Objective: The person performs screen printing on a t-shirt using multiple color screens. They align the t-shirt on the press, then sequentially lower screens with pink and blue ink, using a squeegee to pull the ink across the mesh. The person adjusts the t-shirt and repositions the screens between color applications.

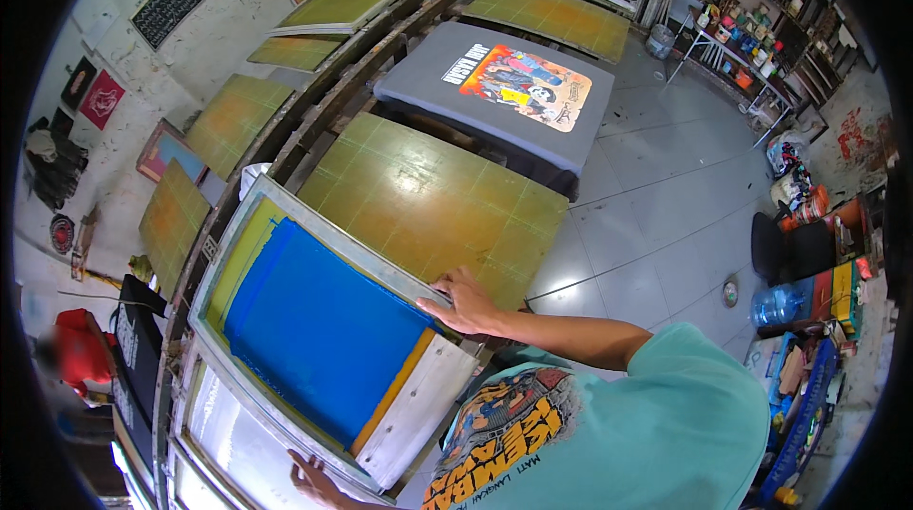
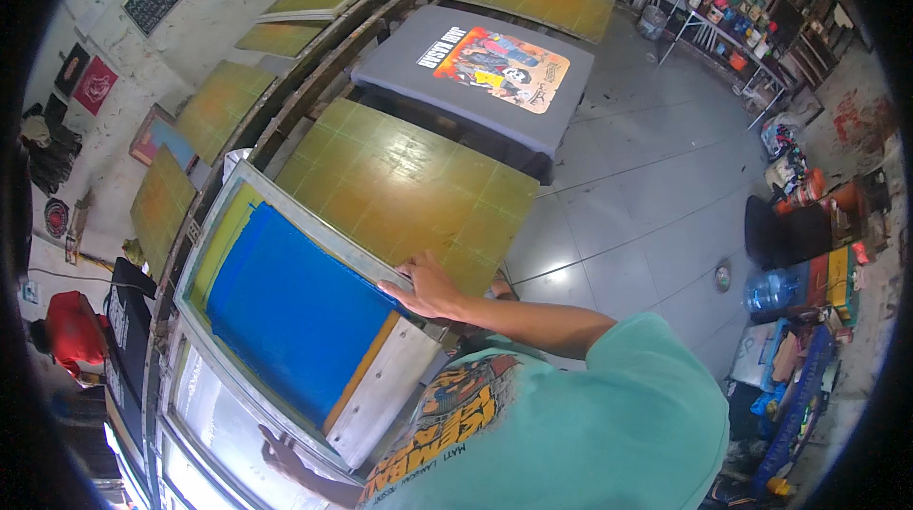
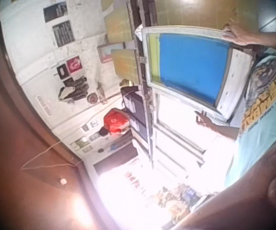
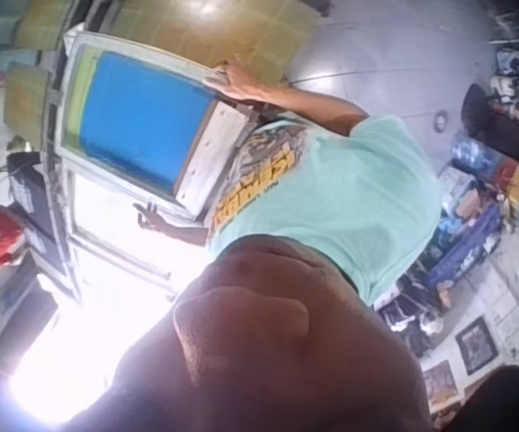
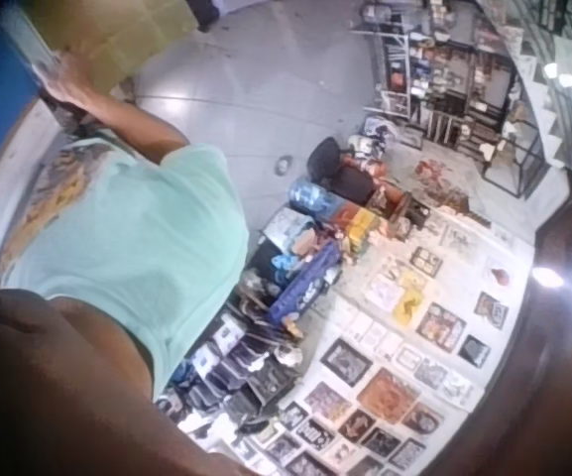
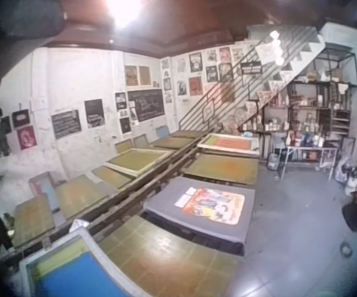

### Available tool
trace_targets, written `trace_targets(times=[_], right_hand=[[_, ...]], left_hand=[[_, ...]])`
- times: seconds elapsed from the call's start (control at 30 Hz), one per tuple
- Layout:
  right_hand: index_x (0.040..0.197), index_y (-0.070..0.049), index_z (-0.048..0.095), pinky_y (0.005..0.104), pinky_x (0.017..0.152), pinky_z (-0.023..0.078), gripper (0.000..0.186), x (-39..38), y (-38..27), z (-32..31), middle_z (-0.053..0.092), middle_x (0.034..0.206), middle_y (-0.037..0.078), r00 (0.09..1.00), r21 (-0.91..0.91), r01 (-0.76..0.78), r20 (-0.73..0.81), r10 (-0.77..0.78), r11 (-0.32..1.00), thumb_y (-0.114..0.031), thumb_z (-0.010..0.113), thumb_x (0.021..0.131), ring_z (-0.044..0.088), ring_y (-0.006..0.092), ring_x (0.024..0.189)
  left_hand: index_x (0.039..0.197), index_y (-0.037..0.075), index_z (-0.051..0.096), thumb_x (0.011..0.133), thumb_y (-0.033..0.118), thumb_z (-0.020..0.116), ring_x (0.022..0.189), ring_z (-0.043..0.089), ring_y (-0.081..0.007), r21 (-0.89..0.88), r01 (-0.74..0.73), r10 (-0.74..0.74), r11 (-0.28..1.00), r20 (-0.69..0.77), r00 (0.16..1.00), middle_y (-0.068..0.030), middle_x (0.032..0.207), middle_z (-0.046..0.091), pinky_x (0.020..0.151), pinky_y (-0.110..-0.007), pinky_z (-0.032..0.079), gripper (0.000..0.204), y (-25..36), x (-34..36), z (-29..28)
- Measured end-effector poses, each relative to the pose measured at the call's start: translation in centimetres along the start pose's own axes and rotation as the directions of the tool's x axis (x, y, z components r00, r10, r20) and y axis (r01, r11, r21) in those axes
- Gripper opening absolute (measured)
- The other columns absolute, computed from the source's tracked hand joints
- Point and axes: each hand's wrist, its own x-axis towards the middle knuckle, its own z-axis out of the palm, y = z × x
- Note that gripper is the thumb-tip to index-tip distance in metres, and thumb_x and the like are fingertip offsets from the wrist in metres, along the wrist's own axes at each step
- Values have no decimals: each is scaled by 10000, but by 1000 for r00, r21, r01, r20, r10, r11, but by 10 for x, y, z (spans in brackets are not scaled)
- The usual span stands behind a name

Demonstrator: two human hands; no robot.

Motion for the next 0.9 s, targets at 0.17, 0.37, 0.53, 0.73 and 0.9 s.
trace_targets(times=[0.17, 0.37, 0.53, 0.73, 0.9], right_hand=[[1162, 6, 720, 442, 979, 449, 527, 20, 15, -10, 615, 1122, 218, 978, -100, 193, -61, -200, 976, -471, 662, 944, 534, 372, 1114], [1226, -38, 666, 468, 957, 456, 442, 14, 43, -26, 561, 1226, 197, 886, -303, 313, -248, -392, 900, -378, 662, 943, 522, 382, 1134], [1326, -59, 586, 513, 1001, 418, 496, 17, 40, -25, 491, 1317, 214, 857, -556, 297, -202, -473, 776, -376, 645, 950, 491, 403, 1175], [1462, -43, 447, 536, 1044, 365, 639, 19, 46, -20, 453, 1327, 270, 909, -536, 252, -155, -387, 806, -381, 639, 955, 449, 426, 1206], [1465, -38, 440, 547, 1044, 355, 659, 20, 42, -21, 449, 1331, 282, 920, -537, 221, -161, -356, 814, -415, 625, 956, 450, 431, 1205]], left_hand=[[1128, -76, 650, 968, 508, 660, 671, 638, -185, -135, -346, 339, 929, -75, 938, -151, 779, 693, 606, -334, 532, 605, 69, -52, 29], [1074, -16, 714, 1028, 496, 555, 829, 667, -213, 118, -281, 301, 953, -228, 926, -93, 915, 714, 755, -369, 518, 538, 64, -76, 10], [1111, 15, 712, 1056, 456, 520, 862, 687, -242, 327, -211, 330, 921, -372, 868, -112, 964, 725, 749, -373, 531, 484, 12, -93, 4], [1020, -14, 719, 1016, 205, 653, 641, 582, -165, 238, -559, 608, 794, -313, 730, -70, 824, 680, 563, -325, 464, 229, 14, -163, 46], [907, -3, 671, 1008, 148, 644, 590, 393, -133, 44, -541, 532, 840, -261, 806, -22, 741, 560, 535, -317, 319, 184, 30, -183, 62]])
